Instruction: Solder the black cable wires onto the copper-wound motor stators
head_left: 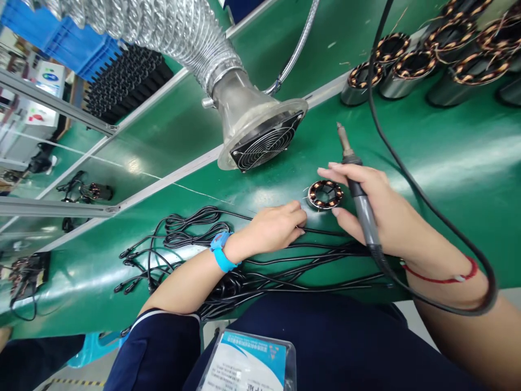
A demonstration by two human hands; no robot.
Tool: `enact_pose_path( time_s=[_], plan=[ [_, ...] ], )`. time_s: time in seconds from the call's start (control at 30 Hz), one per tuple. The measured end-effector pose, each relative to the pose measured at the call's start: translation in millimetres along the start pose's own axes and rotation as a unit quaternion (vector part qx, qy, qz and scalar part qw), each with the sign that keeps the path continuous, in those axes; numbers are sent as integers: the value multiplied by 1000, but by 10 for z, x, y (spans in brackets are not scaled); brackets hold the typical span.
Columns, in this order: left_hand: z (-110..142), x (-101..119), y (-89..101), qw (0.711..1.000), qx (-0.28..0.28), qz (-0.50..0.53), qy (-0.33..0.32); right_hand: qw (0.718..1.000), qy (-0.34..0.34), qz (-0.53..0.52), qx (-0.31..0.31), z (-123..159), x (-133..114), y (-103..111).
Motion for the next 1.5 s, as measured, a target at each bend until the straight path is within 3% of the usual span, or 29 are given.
enact_pose_path(
  time_s=[0.13, 0.27, 0.37, 0.57, 0.73, 0.8, 0.93, 1.03, 1.23, 1.37, 1.43, 1.5],
  plan=[
    [92, 38, 159, 988, 39, 151, 0, 992, -35, 31, 115, 46, -157, 263],
    [188, -2, 266, 928, 58, 367, 6, 979, -72, 27, 188, 117, -284, 448],
    [185, -19, 278, 897, 64, 438, 15, 977, -88, -102, 164, 153, -317, 425],
    [142, -39, 244, 884, 55, 462, 40, 944, -101, -266, 170, 159, -390, 304],
    [124, -38, 217, 884, 42, 463, 43, 929, -128, -294, 188, 126, -435, 311],
    [105, -30, 204, 874, 70, 478, 47, 926, -142, -295, 188, 117, -421, 293],
    [63, 16, 177, 800, 172, 574, 36, 922, -166, -327, 125, 79, -386, 138],
    [51, 106, 161, 756, 168, 633, 12, 929, -158, -324, 81, 24, -418, 8],
    [96, 233, 193, 755, 170, 634, 9, 957, -86, -260, 100, -63, -557, -55],
    [115, 232, 223, 773, 164, 613, 22, 964, -57, -232, 118, -81, -598, -45],
    [126, 219, 240, 788, 145, 598, 18, 966, -46, -225, 121, -87, -612, -40],
    [143, 206, 243, 791, 90, 605, 5, 963, -36, -240, 120, -89, -628, -42]
  ],
)
Point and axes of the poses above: each hand's wrist, its own z-axis away from the middle knuckle, its own y-axis out of the back of the hand, x = y × z, the point moved 2 cm from there along -z, towards the middle knuckle, and after that the axes turned 2 degrees about -x, right-handed, at the moved point
